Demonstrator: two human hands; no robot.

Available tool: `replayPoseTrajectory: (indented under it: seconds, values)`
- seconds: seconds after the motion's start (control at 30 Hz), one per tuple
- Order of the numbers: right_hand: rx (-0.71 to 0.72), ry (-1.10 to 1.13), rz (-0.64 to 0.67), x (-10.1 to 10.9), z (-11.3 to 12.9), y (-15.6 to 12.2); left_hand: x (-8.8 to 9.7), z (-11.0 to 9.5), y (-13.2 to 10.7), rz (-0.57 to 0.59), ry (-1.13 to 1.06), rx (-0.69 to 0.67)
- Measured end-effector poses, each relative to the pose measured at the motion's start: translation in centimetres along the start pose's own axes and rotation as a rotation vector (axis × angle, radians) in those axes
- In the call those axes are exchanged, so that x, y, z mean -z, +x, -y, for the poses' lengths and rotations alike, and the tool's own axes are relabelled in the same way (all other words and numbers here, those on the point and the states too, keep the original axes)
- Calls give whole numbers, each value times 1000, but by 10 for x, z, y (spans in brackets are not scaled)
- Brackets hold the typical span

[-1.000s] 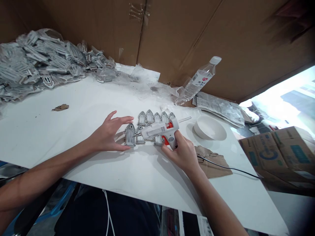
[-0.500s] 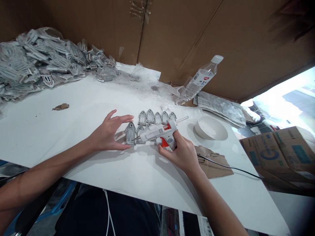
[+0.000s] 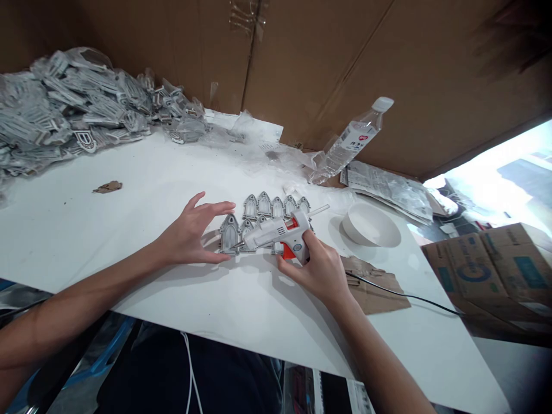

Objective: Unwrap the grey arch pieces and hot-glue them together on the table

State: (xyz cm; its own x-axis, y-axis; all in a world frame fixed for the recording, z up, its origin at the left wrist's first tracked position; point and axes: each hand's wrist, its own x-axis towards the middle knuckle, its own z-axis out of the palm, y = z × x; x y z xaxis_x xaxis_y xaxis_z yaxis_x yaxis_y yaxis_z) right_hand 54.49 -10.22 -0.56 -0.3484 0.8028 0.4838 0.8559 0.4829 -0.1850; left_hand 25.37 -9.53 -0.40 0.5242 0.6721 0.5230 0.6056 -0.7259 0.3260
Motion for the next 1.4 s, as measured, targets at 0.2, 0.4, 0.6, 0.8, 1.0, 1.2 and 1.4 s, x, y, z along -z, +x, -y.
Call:
replayPoseTrajectory:
  seconds: [0.2,0.4,0.6,0.8,1.0,1.2,1.4]
  values:
    - [0,0,3,0,-1,0,0,1,0,-13,0,-4]
    - [-3,-6,-9,1,0,1,1,1,0,-8,8,9]
    - [-19,-20,-17,2,-2,1,3,0,0,-22,-11,24]
    - [-29,-25,-27,3,-3,2,6,-1,2,-28,-23,58]
    - [-15,-10,-40,4,-3,2,6,-3,2,-28,-26,80]
    - [-42,25,-30,4,-3,1,5,-3,2,-58,-2,113]
    - [-121,134,12,6,-4,4,3,2,2,-82,30,152]
